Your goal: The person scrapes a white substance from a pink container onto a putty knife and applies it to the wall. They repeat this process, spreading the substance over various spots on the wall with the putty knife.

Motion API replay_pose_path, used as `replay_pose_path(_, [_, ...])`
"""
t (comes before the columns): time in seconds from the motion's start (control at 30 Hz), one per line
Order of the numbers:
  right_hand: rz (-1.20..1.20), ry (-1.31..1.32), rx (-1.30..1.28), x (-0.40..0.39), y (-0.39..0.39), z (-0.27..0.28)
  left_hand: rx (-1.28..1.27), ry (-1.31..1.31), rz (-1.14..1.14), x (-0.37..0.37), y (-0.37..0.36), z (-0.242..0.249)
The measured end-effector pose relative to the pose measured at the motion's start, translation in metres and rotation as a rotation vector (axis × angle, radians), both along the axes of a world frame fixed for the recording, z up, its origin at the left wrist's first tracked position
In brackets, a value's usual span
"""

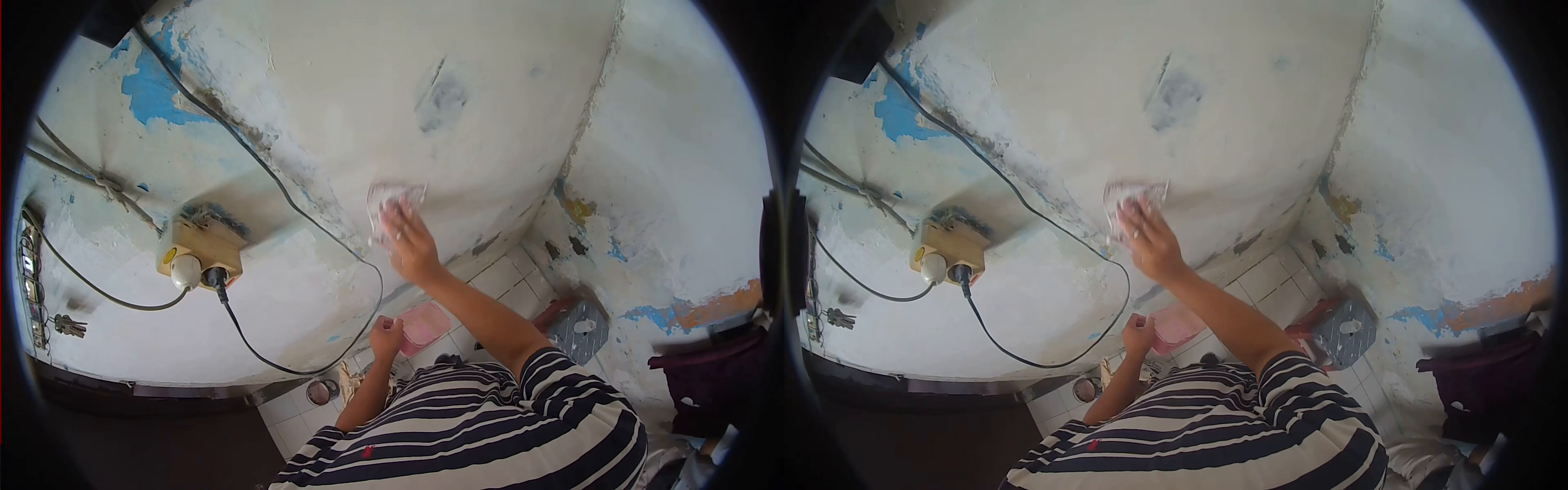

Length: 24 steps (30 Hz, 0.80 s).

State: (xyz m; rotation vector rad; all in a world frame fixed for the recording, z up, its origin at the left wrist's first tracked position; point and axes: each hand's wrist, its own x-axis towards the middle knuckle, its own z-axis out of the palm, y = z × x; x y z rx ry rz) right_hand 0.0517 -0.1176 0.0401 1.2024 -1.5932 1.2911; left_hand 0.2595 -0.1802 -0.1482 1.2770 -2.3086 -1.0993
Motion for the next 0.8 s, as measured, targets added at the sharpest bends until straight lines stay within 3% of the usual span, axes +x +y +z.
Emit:
replay_pose_path(0.1, [0.131,-0.105,0.089,0.018,0.025,-0.015,-0.007,0.008,-0.003,0.001,0.001,-0.003])
replay_pose_path(0.17, [0.266,-0.418,-0.077,0.017,0.050,0.005,-0.007,0.023,0.002,0.000,0.000,-0.002])
replay_pose_path(0.23, [0.296,-0.547,-0.362,-0.012,0.060,0.047,-0.027,0.082,-0.006,0.005,0.003,-0.001])
replay_pose_path(0.3, [-0.077,-0.038,-0.454,-0.061,0.067,0.119,-0.011,0.075,-0.004,0.009,0.003,0.000])
replay_pose_path(0.37, [-0.350,0.084,-0.408,-0.095,0.055,0.159,0.001,0.070,-0.002,0.012,0.007,0.001])
replay_pose_path(0.47, [-0.220,0.060,-0.234,-0.104,0.011,0.140,-0.026,0.058,0.000,0.012,0.006,0.000])
replay_pose_path(0.6, [-0.147,0.005,-0.107,-0.031,-0.021,0.055,-0.019,0.058,0.016,0.007,0.003,-0.001])
replay_pose_path(0.7, [-0.060,-0.015,0.012,0.020,-0.009,-0.006,-0.016,0.026,0.017,0.009,0.009,-0.003])
replay_pose_path(0.8, [0.023,-0.111,0.050,0.027,0.022,-0.010,-0.028,0.031,0.011,0.005,0.007,0.001])
